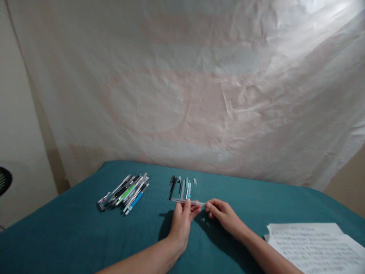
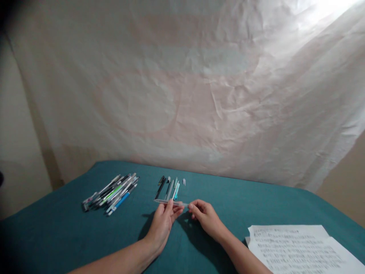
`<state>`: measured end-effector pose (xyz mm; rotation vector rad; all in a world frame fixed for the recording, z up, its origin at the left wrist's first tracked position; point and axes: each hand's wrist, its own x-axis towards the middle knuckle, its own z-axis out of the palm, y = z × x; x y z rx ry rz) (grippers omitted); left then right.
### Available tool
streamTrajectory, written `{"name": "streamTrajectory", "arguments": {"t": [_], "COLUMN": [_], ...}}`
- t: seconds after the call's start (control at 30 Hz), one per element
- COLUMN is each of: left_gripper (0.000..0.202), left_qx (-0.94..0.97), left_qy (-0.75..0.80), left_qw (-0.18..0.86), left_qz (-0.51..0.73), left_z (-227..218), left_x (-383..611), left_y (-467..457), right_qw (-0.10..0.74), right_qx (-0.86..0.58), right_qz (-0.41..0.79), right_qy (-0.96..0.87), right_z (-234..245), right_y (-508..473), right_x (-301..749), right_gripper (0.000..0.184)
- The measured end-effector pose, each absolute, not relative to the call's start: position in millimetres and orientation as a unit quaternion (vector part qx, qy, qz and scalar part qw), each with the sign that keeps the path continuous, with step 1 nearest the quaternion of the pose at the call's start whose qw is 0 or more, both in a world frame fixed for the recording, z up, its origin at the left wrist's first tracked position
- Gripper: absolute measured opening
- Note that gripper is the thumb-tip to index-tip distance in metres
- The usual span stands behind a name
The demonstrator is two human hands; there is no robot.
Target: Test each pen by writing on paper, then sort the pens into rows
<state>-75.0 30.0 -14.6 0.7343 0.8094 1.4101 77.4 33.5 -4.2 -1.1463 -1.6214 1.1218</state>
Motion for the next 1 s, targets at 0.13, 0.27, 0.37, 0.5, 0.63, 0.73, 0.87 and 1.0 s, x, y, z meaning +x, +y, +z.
{"name": "streamTrajectory", "arguments": {"t": [0.13, 0.27, 0.37, 0.5, 0.63, 0.73, 0.87, 1.0], "left_gripper": [0.022, 0.022, 0.023, 0.023, 0.023, 0.023, 0.022, 0.021], "left_qx": [0.322, 0.316, 0.316, 0.317, 0.318, 0.320, 0.316, 0.308], "left_qy": [0.351, 0.346, 0.344, 0.347, 0.349, 0.349, 0.346, 0.346], "left_qw": [0.630, 0.633, 0.634, 0.634, 0.631, 0.631, 0.634, 0.639], "left_qz": [0.614, 0.617, 0.617, 0.614, 0.615, 0.615, 0.615, 0.615], "left_z": [-14.6, -15.9, -15.5, -14.5, -15.5, -16.4, -16.8, -14.9], "left_x": [-75.1, -76.3, -76.7, -76.4, -76.0, -75.6, -75.5, -75.7], "left_y": [29.5, 29.2, 28.5, 27.6, 29.1, 30.0, 30.2, 29.8], "right_qw": [0.409, 0.418, 0.423, 0.421, 0.409, 0.416, 0.434, 0.443], "right_qx": [-0.458, -0.468, -0.467, -0.469, -0.472, -0.473, -0.471, -0.474], "right_qz": [0.454, 0.420, 0.430, 0.450, 0.445, 0.428, 0.427, 0.431], "right_qy": [-0.646, -0.656, -0.646, -0.633, -0.642, -0.648, -0.638, -0.627], "right_z": [-4.9, -5.2, -3.6, -2.2, -4.1, -5.7, -6.9, -8.6], "right_y": [34.7, 33.6, 32.4, 33.4, 35.0, 35.0, 35.1, 36.2], "right_x": [78.3, 79.0, 79.1, 77.9, 77.5, 78.3, 79.5, 79.8], "right_gripper": [0.041, 0.036, 0.034, 0.038, 0.042, 0.036, 0.033, 0.035]}}
